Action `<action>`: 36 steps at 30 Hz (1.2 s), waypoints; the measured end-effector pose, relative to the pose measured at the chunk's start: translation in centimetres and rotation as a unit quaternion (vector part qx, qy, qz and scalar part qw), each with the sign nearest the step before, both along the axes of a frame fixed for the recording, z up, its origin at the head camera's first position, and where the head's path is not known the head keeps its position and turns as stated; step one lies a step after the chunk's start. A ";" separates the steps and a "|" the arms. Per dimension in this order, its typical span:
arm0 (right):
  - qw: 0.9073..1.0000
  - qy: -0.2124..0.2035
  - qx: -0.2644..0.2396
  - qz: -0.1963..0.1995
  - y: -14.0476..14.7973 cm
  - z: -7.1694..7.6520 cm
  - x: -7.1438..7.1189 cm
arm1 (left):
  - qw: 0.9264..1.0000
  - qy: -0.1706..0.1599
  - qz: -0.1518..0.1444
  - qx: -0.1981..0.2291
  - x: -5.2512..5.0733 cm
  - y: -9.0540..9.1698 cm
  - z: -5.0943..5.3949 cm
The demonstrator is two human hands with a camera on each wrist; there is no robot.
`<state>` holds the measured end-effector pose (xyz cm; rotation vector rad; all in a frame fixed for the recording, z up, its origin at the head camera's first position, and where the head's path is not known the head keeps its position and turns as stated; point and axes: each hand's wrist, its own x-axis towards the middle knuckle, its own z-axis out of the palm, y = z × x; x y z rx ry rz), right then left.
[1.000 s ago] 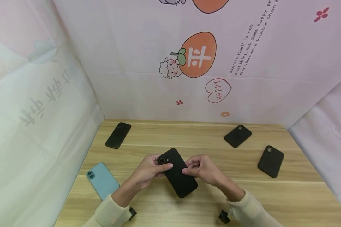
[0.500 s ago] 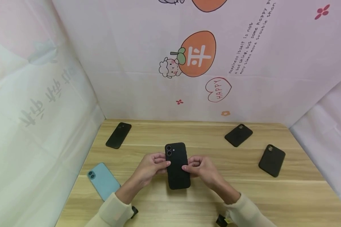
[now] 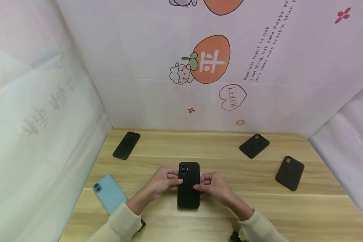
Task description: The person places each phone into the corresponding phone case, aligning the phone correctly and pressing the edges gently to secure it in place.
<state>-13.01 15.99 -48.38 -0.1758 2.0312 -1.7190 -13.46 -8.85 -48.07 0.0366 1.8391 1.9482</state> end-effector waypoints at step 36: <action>0.956 0.178 0.229 -0.035 -1.6 -2.1 0.4 | 0.965 0.137 -0.044 -0.218 0.3 0.8 -1.9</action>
